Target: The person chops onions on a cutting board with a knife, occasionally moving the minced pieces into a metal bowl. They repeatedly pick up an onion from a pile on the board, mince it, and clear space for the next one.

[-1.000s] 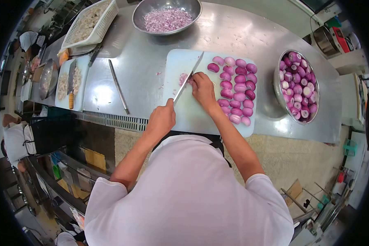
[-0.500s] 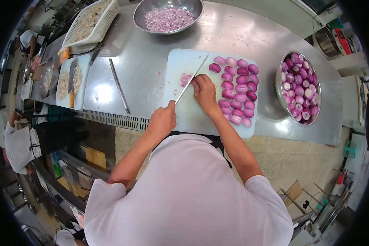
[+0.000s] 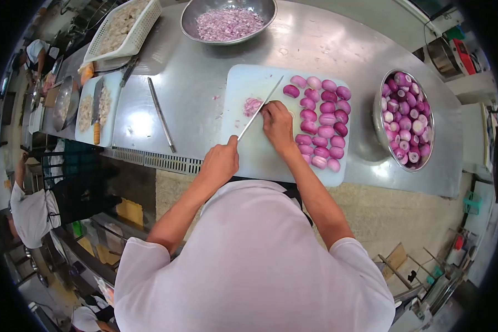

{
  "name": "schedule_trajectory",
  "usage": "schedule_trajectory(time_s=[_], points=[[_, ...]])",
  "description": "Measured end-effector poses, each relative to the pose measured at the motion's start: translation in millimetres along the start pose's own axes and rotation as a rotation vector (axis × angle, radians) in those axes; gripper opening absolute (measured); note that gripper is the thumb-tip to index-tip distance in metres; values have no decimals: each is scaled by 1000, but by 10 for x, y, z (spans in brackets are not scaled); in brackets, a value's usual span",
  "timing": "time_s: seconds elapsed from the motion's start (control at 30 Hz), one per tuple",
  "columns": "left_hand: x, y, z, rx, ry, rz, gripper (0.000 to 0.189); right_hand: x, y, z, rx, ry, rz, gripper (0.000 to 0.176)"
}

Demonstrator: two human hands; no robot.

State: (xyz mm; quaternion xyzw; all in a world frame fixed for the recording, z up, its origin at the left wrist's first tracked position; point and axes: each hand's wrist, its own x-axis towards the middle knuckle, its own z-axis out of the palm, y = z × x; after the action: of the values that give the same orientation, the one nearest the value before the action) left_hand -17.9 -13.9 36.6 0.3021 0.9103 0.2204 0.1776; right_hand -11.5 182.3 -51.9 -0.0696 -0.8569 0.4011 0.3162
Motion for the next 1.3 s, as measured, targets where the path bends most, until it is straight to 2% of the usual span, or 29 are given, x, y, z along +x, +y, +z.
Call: schedule_trajectory(time_s=[0.17,0.27,0.43,0.53,0.63,0.73,0.83,1.07,1.13,1.23,1.3], points=[[-21,9,-101,2,-30,-46,16,-40,-25,-14,28,2,28,7],[-37,-97,-33,24,41,-76,17,-6,-67,13,-31,-39,31,11],[-34,-4,-101,13,48,-72,19,48,-50,33,29,-93,134,11],[73,-21,54,7,-11,-72,16,73,-31,29,-11,-107,120,11],[46,-15,-1,-61,65,-11,15,84,1,16,-8,-142,133,10],[9,85,-31,-75,20,-72,13,102,-5,5,-19,-140,109,11],[121,32,55,-41,16,-35,12,105,-44,-19,15,-124,109,10],[113,69,62,-74,7,-43,16,66,-12,-21,57,-126,144,9],[116,145,-132,-83,7,-79,20,91,34,-43,19,-169,88,10],[42,6,4,-81,122,-42,18,97,30,-86,-5,-183,93,12],[71,-72,18,-84,87,-75,19,90,38,-77,5,-177,78,13]])
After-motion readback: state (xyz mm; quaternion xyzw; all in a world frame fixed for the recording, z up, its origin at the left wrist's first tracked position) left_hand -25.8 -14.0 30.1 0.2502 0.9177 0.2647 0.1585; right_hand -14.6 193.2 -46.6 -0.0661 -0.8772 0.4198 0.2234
